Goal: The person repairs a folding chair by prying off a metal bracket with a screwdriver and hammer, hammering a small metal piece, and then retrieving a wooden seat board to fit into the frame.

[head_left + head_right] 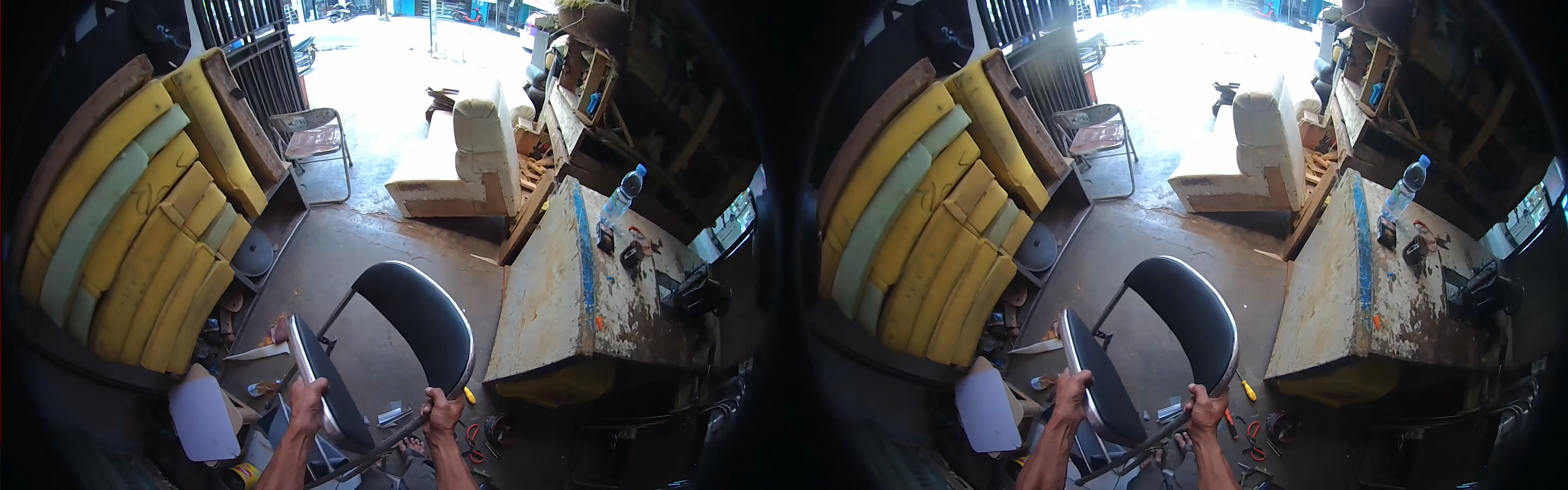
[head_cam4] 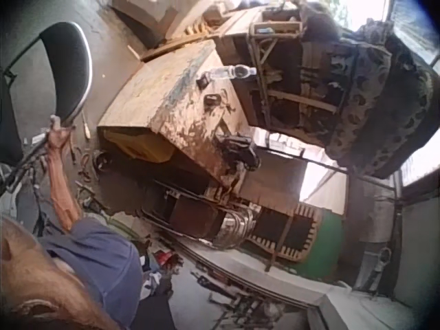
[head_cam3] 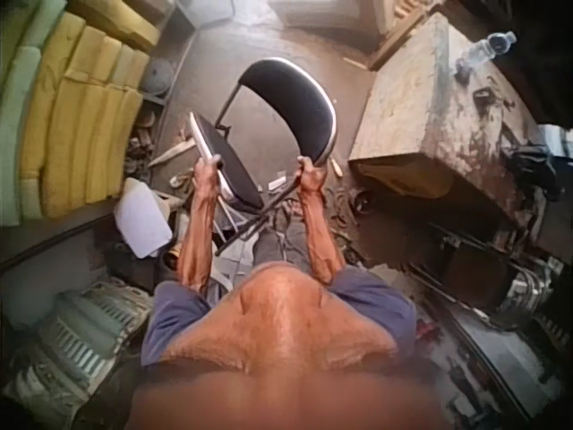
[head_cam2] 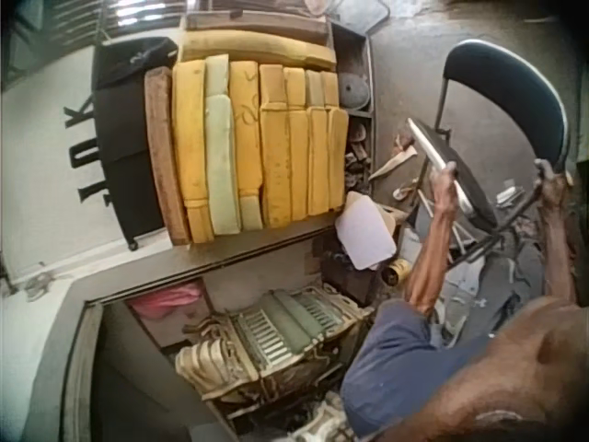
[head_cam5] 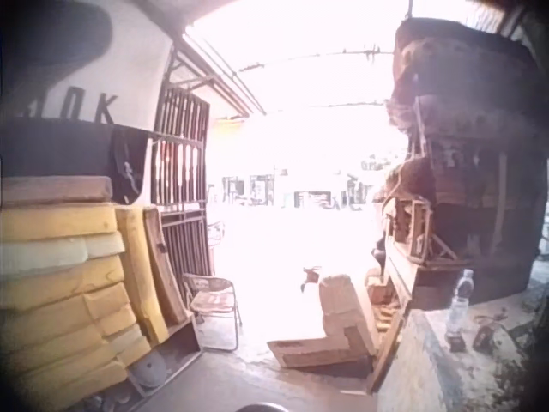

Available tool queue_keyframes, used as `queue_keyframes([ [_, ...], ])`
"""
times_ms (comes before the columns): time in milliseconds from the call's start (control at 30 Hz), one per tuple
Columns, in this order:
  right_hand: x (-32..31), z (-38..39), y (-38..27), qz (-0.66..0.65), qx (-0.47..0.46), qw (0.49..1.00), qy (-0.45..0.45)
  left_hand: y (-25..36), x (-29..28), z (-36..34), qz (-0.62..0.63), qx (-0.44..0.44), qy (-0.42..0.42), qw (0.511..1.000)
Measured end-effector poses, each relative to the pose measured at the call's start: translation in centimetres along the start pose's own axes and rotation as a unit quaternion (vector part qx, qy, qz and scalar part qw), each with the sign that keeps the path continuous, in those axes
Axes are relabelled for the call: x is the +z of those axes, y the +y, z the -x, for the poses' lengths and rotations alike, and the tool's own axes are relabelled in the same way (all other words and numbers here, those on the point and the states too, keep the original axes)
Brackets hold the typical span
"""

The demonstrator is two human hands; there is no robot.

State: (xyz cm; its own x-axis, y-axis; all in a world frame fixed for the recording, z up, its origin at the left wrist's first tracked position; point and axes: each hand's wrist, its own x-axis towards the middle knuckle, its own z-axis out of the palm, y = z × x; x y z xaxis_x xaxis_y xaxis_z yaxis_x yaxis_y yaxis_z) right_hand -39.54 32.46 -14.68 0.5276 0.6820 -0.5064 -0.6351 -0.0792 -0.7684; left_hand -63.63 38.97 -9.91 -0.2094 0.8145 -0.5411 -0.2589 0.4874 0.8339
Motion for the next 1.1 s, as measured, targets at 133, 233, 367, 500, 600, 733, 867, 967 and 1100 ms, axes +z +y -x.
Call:
queue_keyframes([
  [133,1.4,5.1,-10.6,-0.044,-0.02,0.999,0.0,8.7,-4.0,9.1,0.05,-0.025,-0.012,0.998],
  [233,1.8,7.6,-18.7,-0.04,-0.06,0.997,-0.037,14.3,-1.8,14.8,0.048,0.028,-0.062,0.997],
  [367,3.4,11.2,-30.5,-0.069,-0.078,0.994,-0.036,23.2,2.2,20.6,0.082,0.091,-0.11,0.986],
  [500,3.4,11.8,-38.9,-0.166,-0.066,0.984,-0.013,31.4,3.9,25.5,0.132,0.149,-0.136,0.971],
  [600,3.3,11.9,-41.4,-0.234,-0.056,0.97,-0.03,36.5,5.8,26.1,0.164,0.169,-0.168,0.957],
  [733,6.8,10.8,-44.2,-0.264,-0.067,0.957,-0.1,40.7,6.4,22.4,0.087,0.23,-0.17,0.954],
  [867,14.7,9.4,-46.2,-0.267,-0.17,0.944,-0.09,44.4,9.4,17.8,0.113,0.296,-0.185,0.93],
  [967,22.2,7.5,-48.2,-0.246,-0.27,0.919,-0.147,48.8,11.6,12.8,0.093,0.334,-0.199,0.917],
  [1100,33.3,3.9,-51.6,-0.222,-0.346,0.887,-0.211,58.4,16.7,4.6,0.112,0.343,-0.241,0.901],
])
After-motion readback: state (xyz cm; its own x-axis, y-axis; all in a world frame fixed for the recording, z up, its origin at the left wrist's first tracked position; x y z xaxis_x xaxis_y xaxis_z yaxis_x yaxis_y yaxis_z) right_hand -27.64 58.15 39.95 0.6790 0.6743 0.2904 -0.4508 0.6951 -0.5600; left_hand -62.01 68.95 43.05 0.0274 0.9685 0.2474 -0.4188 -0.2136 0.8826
